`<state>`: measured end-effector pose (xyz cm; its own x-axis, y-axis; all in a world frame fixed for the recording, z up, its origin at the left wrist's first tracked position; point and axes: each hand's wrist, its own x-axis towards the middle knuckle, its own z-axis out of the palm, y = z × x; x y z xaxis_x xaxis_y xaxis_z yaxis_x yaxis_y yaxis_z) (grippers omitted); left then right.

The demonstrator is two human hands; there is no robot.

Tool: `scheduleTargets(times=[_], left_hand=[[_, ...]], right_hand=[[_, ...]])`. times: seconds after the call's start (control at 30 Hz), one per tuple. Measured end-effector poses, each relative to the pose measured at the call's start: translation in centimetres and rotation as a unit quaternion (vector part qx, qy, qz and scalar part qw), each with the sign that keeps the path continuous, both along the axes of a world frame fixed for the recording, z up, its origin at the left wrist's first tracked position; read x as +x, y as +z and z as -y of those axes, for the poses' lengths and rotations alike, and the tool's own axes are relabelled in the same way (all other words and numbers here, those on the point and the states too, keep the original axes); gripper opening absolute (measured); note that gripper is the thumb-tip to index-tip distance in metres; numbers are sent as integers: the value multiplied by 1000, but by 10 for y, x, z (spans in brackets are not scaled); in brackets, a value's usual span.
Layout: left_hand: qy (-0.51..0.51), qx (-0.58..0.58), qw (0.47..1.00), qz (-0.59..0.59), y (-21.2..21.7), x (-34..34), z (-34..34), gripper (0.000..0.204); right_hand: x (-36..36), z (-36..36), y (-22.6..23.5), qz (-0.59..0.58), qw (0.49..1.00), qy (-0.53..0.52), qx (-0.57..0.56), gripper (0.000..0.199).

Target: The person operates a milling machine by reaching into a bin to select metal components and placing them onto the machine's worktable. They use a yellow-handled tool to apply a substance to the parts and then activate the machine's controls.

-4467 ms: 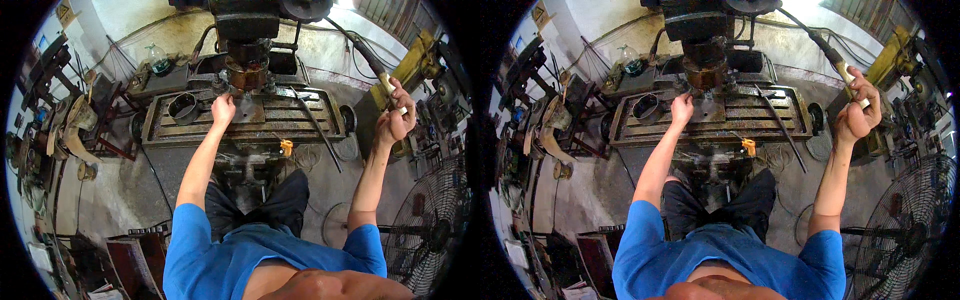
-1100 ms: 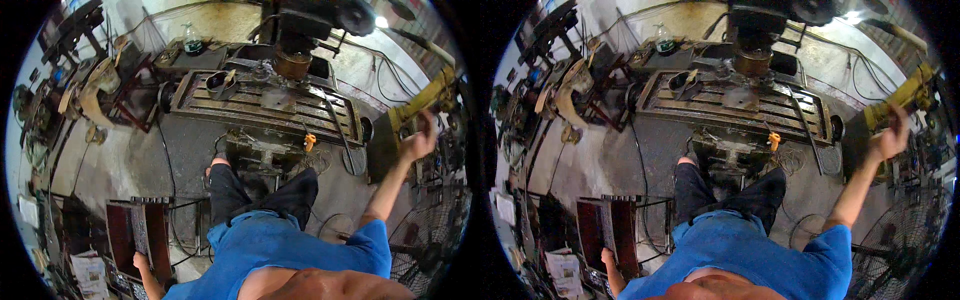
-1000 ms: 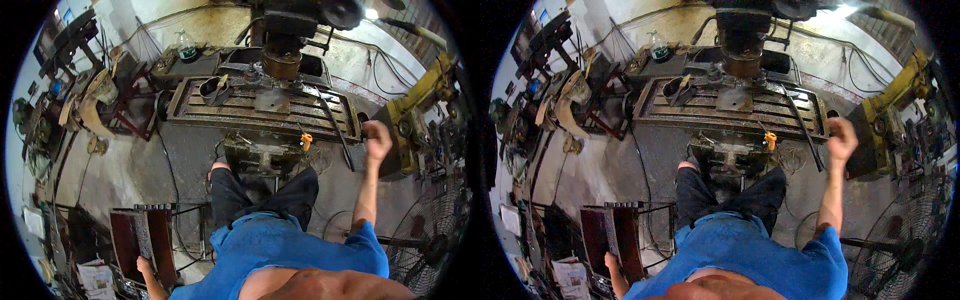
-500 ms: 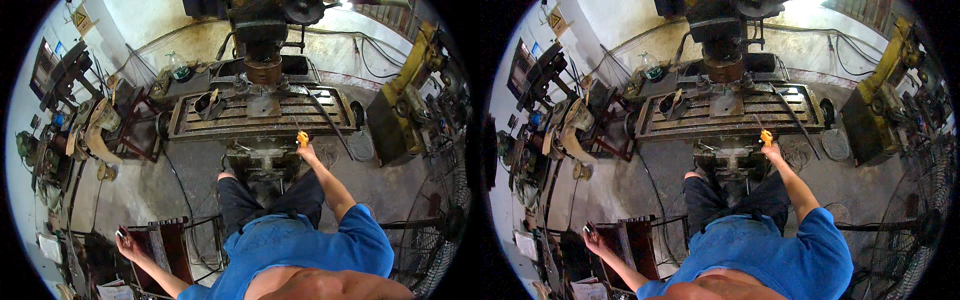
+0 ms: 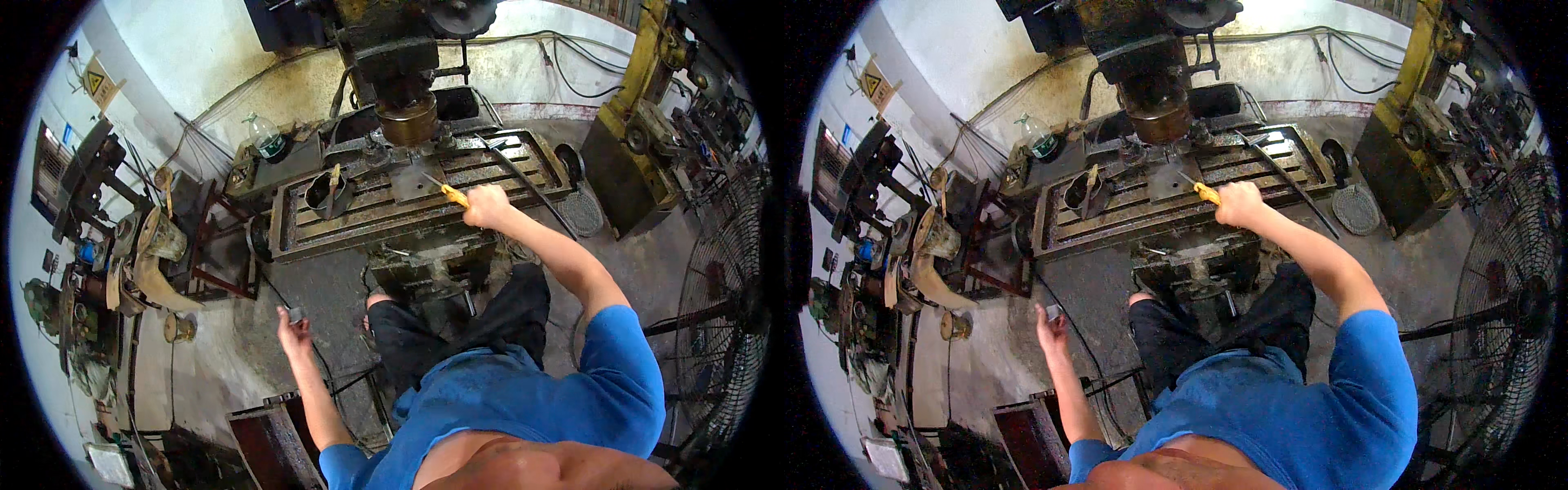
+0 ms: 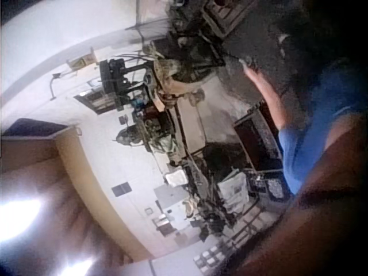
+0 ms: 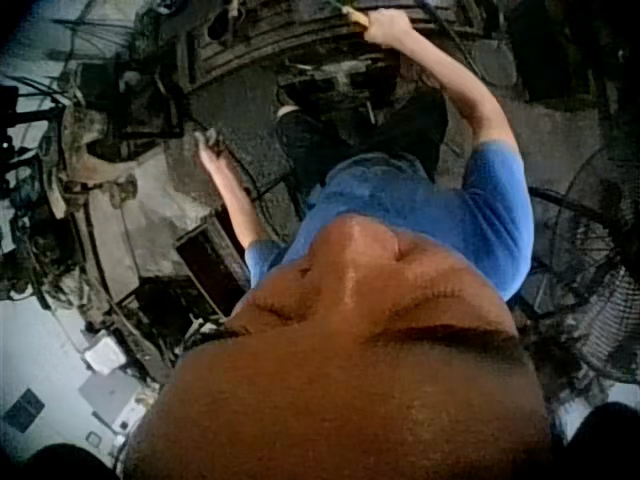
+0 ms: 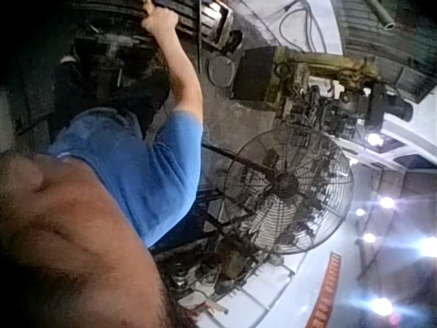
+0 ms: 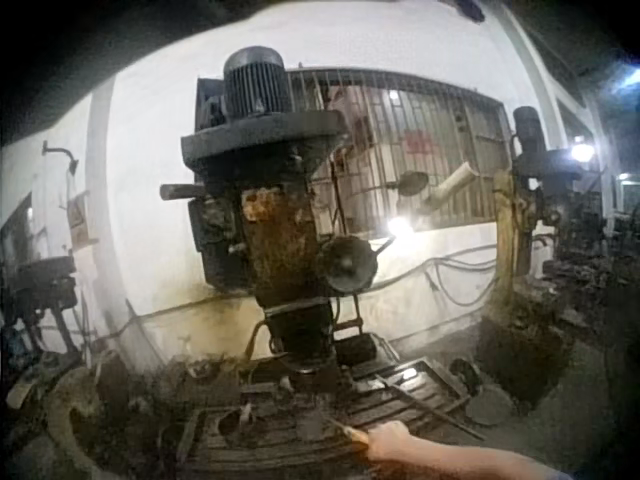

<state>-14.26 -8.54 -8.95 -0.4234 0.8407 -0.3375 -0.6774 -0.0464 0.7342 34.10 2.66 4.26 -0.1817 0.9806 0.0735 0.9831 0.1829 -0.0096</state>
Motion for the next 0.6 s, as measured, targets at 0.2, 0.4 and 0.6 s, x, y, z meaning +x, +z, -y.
scheduleTargets(times=[0.2, 0.4, 0.6], left_hand=[[-114, 57, 992, -2, 38, 57, -35, 12], [-158, 111, 981, 2, 74, 103, -52, 6], [-306, 130, 941, -59, 100, 196, -123, 16]], right_hand=[[-21, -67, 3, -91, 991, -96, 5, 28], [-32, -21, 17, -115, 992, -20, -51, 33], [25, -3, 18, -91, 989, -111, -22, 32]])
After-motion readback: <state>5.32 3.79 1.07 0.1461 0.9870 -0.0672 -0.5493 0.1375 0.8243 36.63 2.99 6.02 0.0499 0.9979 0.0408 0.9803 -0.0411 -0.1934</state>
